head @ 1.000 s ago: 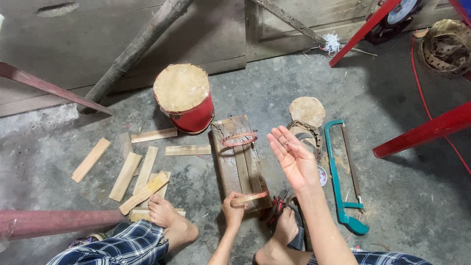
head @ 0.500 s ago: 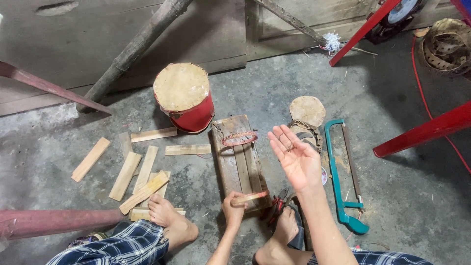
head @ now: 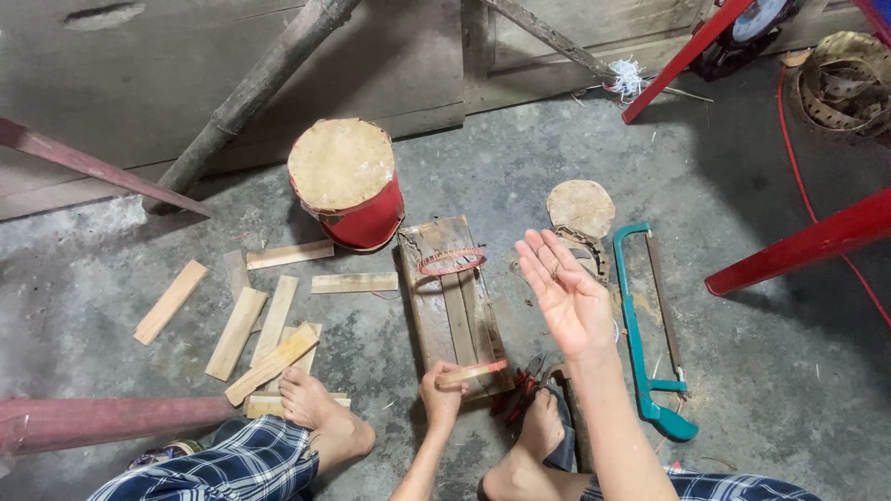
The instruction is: Assembling a wooden frame by bending wire with pliers and fitting wooden slats into place.
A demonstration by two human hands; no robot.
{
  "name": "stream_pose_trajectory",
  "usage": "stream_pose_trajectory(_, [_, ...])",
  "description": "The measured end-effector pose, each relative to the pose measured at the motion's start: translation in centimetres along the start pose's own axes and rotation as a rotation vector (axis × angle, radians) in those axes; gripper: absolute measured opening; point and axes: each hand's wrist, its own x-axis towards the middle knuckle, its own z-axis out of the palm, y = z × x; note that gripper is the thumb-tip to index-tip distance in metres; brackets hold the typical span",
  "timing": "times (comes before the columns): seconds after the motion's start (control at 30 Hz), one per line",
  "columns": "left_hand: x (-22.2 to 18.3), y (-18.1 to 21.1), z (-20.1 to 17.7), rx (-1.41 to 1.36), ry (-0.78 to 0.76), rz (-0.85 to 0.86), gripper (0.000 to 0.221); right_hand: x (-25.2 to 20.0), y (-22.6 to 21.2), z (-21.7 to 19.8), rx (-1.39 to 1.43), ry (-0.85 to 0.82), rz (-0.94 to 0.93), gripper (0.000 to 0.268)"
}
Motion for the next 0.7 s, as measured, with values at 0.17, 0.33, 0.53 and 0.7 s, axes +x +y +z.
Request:
stream_pose_trajectory(0.17, [0.1, 0.1, 0.0, 0.033, -0.014, -0.016, 0.02, -0.1, 0.1, 0.3, 0.022, -0.015, 0.009, 0.059])
stream_pose_trajectory(0.33, [0.2, -0.3, 0.0, 0.032, -0.004, 0.019, 0.02, -0.3, 0.4, 1.3, 0.005, 0.009, 0.002, 0.06])
stream_pose_trajectory(0.53, [0.4, -0.9, 0.1, 0.023, 0.006, 0.044, 0.02, -0.1, 0.0, 0.7, 0.002, -0.007, -0.022, 0.063])
stream_pose_trajectory(0.7, [0.1, -0.1, 0.0, 0.033, 0.003, 0.044, 0.02, 0.8, -1.5, -2.2, -0.027, 0.01, -0.036, 0.064])
